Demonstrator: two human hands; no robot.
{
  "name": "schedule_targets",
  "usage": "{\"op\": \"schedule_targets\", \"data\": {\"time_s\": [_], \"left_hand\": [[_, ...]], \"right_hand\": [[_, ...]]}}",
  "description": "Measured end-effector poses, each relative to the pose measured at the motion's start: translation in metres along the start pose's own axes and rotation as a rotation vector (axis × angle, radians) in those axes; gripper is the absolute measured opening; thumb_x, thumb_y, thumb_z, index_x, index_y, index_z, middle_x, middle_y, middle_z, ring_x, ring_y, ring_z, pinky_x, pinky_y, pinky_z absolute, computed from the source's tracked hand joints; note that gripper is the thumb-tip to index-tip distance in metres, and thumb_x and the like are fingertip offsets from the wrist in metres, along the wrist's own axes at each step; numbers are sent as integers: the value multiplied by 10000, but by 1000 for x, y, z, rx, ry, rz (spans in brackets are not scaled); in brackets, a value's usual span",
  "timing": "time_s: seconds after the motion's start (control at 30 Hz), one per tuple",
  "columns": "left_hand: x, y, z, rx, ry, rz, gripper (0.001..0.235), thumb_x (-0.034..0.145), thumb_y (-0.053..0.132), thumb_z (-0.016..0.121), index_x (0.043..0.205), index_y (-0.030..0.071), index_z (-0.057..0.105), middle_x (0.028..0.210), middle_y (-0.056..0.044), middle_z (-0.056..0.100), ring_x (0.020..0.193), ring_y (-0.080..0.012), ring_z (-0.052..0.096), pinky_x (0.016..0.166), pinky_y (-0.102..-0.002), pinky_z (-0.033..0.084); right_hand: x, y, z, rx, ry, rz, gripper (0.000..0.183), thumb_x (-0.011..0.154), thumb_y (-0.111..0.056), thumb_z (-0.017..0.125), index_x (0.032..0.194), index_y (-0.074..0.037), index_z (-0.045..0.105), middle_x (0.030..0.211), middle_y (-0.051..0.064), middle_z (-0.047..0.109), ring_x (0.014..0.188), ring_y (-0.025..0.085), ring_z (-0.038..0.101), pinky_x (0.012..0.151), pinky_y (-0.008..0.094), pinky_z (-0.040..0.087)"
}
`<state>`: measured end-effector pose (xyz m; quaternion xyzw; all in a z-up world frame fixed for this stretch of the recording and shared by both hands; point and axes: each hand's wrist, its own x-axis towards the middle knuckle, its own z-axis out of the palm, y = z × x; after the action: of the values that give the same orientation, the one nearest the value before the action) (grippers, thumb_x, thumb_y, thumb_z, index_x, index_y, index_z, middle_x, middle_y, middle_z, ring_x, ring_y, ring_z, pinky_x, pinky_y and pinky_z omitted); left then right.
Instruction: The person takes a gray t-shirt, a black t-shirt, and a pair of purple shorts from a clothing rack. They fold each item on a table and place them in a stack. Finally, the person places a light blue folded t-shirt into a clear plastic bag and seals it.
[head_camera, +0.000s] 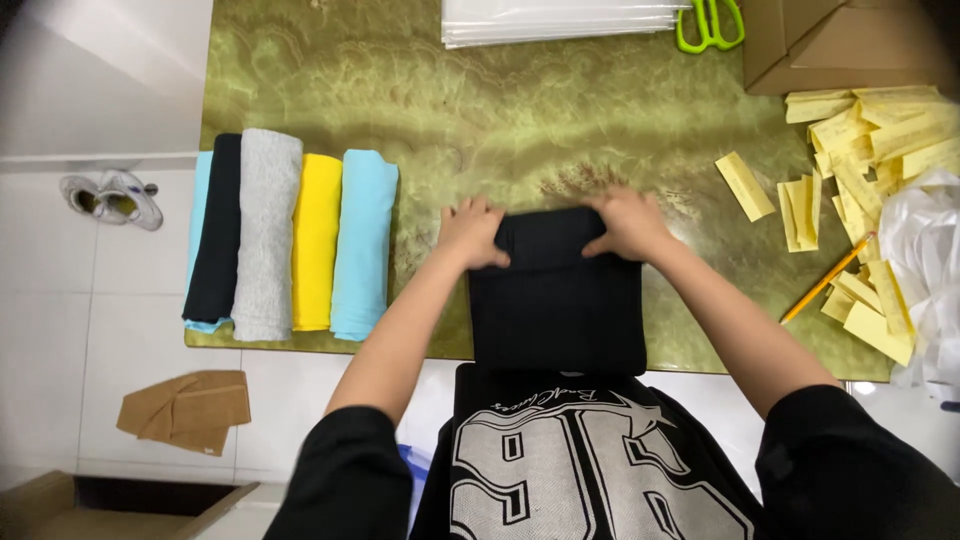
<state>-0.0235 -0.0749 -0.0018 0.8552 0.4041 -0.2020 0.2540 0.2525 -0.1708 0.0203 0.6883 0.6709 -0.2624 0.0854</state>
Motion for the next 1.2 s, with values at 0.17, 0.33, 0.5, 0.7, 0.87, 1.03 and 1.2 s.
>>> {"op": "schedule_targets", "data": {"time_s": [0.17,0.33,0.5,0.7,0.87,1.03,1.2], "left_hand": [[15,15,-19,92,434,-34,801,751,360,966,1433,184,585,1300,-57,487,1302,-284,400,1054,-525,358],[1,24,15,268,888,37,532,899,187,818,1377,129,594,1147,-65,533,1171,-246,506,970,-434,404],[-33,21,77,363,1146,157,381,1026,232,691,1395,158,631,1047,-70,573,1152,-271,590,933,-411,467],[-69,24,103,200,1104,304,369,1039,415,649,1273,134,701,921,-30,565,924,-228,599,900,-403,465],[-55,20,78,88,916,255,139,908,256,805,998,202,713,1190,-12,533,1283,-273,507,1056,-472,428],[-81,34,4,-3,604,112,826,910,270,867,1584,242,391,1637,-182,288,1552,-404,291,1249,-639,254],[-34,17,-8,-17,433,-5,1094,939,285,852,1727,255,93,1607,-200,473,1604,-353,321,1274,-688,122]], "right_hand": [[13,14,-4,-96,392,29,750,768,-407,934,1445,-225,668,1210,58,475,1192,329,516,918,478,475],[-25,0,20,-138,707,-124,934,718,-126,936,1575,-131,567,1329,139,464,1205,368,488,906,474,405],[-75,-5,59,-153,746,-244,911,801,-217,867,1639,-147,516,1632,207,460,1502,409,421,1127,563,348],[-61,6,41,145,647,-312,280,955,-441,769,1133,-227,792,1668,123,481,1584,391,397,1235,677,243],[13,22,17,275,-56,67,1256,551,-619,1008,1586,-420,325,1490,161,641,1407,396,582,1183,549,396],[42,2,0,30,-84,-53,1007,576,-710,948,1448,-300,654,1433,44,702,1388,310,611,1122,542,464],[26,-19,-7,-113,172,-60,825,743,-601,886,1457,-260,652,1383,54,614,1349,288,523,1003,493,427]]}}
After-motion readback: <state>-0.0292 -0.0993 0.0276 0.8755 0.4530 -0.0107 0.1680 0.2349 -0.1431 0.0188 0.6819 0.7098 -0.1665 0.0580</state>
